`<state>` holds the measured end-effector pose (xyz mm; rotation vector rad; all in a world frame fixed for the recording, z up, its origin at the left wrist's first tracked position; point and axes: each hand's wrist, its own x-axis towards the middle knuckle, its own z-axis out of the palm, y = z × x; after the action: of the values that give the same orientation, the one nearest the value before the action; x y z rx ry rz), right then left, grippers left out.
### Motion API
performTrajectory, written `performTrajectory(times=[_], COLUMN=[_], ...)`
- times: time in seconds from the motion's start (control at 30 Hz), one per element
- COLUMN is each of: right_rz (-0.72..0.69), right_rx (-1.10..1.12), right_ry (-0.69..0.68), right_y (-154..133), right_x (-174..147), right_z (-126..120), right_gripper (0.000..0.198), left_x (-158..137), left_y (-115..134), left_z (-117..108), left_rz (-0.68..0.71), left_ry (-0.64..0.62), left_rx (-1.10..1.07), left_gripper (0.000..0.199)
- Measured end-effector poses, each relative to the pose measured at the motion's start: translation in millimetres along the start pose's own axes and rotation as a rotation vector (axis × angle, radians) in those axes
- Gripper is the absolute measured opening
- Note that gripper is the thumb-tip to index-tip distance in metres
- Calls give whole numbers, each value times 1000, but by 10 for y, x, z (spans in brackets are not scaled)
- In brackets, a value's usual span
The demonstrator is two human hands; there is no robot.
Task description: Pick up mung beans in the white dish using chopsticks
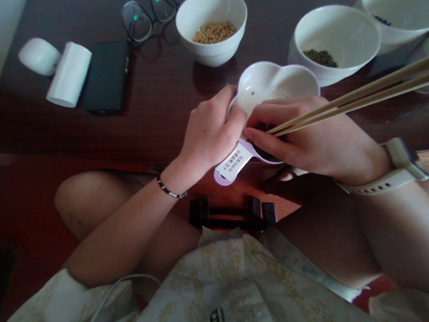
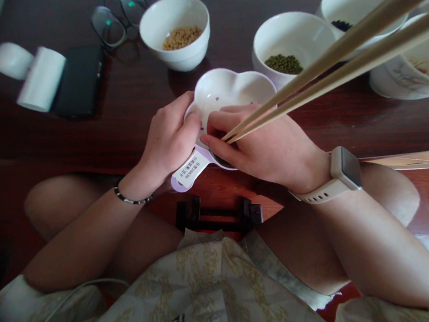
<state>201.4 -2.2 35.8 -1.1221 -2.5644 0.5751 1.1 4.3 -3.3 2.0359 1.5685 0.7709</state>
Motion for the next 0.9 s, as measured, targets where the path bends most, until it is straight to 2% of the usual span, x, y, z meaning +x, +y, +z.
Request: performTrajectory(times=[0.3,0.73,0.9], right_rz=[6,26,47], right_rx=[-23,-76,-86], right_ry=[11,-69,-95], right_y=[-5,-40,-69], right_x=[-10,6,8], right_z=[15,-51,-74], right_gripper=[35,38,39], left_x=[20,12,17], left_y=[33,25,23], left_z=[-27,-34,-41], left_rz=[-55,36,18], left_ry=[-39,20,20], left_rx=[11,-16,-23], left_gripper=[16,22,22])
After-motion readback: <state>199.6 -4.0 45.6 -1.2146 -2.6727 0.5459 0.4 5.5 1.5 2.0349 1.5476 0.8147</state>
